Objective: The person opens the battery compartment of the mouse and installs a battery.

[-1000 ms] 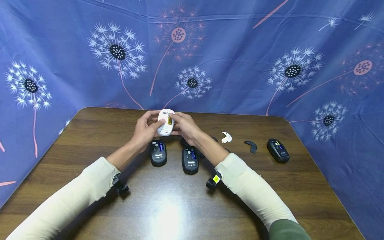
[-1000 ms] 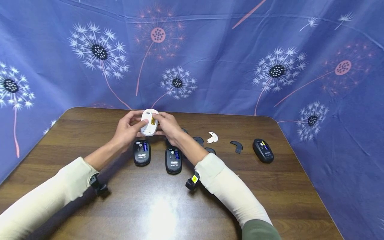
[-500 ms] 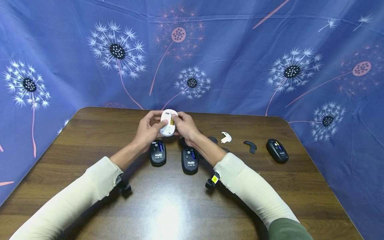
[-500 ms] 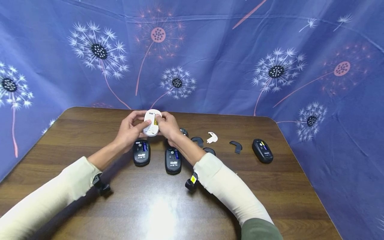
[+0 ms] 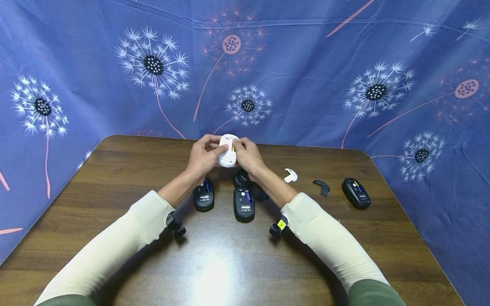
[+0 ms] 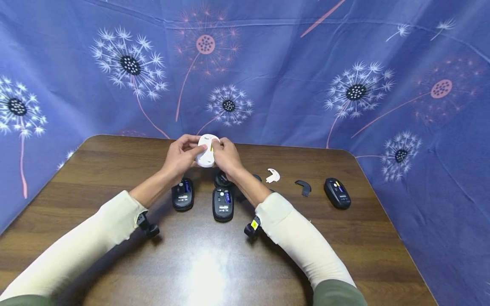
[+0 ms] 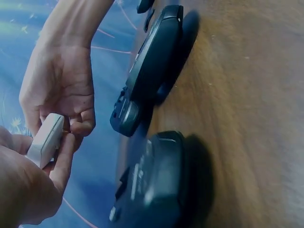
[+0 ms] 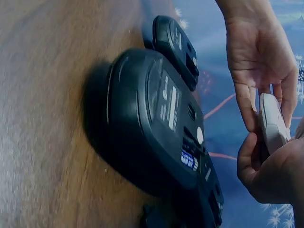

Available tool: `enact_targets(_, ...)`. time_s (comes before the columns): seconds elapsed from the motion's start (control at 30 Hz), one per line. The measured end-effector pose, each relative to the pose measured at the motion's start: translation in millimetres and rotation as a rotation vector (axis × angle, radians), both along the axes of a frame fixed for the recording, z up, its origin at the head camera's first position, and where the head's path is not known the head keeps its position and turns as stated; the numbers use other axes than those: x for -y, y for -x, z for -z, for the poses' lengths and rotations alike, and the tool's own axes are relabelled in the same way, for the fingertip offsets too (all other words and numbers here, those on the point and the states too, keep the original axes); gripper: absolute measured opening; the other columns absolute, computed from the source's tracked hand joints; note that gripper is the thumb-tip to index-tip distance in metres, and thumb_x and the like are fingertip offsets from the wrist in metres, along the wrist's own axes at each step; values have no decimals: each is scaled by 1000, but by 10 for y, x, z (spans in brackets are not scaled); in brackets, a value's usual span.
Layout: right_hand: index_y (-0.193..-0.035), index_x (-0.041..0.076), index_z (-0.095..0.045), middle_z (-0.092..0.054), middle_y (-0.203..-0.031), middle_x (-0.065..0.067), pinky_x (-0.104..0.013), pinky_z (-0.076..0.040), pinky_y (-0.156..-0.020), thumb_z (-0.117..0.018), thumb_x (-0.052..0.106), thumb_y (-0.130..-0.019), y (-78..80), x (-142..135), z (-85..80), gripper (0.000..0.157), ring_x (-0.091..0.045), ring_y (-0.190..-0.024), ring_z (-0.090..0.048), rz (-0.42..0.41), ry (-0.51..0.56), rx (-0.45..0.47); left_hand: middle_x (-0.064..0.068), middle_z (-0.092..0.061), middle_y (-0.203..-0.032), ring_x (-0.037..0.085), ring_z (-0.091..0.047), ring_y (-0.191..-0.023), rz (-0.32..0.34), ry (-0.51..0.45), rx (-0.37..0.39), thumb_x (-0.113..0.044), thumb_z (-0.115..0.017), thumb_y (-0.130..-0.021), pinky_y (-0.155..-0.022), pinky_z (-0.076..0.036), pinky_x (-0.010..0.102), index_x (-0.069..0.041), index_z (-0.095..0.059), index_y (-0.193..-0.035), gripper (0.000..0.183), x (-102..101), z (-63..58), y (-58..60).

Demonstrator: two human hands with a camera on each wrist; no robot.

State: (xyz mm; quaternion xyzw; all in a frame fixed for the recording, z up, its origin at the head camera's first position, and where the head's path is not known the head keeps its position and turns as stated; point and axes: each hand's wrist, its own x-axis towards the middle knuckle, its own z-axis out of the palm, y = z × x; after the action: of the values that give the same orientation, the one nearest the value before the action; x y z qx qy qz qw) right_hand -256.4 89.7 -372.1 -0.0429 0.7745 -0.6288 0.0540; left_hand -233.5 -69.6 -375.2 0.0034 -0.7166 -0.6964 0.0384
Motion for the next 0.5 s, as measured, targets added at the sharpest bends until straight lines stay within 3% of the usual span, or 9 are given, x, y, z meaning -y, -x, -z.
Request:
enact_targets(0.13, -132, -4, -67, -63, -104, -6, -31, -67, -73, -49, 27, -121, 27, -85, -28, 38, -12, -82, -64, -15, 39, 23, 9, -67, -109, 11, -66, -83, -3, 60, -3, -9, -77, -106, -64, -66, 22, -3, -69, -142, 37, -66, -36, 35)
enact_targets(0.3, -148, -7, -60, -65, -115, -10, -24, -70, -70, -50, 21, -122, 63, -239, -119, 39, -13, -85, -71, -77, 144, 155, 17, -78, -112, 10, -66, -82, 15, 176, 0, -13, -78, -106, -63, -57, 18, -4, -70, -142, 38, -91, -87, 87)
enact_targets(0.4, -157, -6, -51, -67, -122, -15, -25, -72, -75, -54, 16, -120, 90, -329, -165, 44, -13, -87, -74, -101, 164, 200, 18, -79, -110, 11, -66, -77, 36, 193, 28, -15, -77, -107, -61, -58, 21, -3, -68, -143, 39, -94, -121, 132)
enact_targets(0.5, -161, -5, -46, -67, -126, -17, -25, -72, -77, -60, 12, -117, 116, -409, -188, 49, -13, -86, -76, -92, 136, 198, 18, -77, -107, 11, -68, -75, 72, 171, 76, -13, -76, -107, -68, -67, 29, -1, -65, -145, 41, -118, -145, 190)
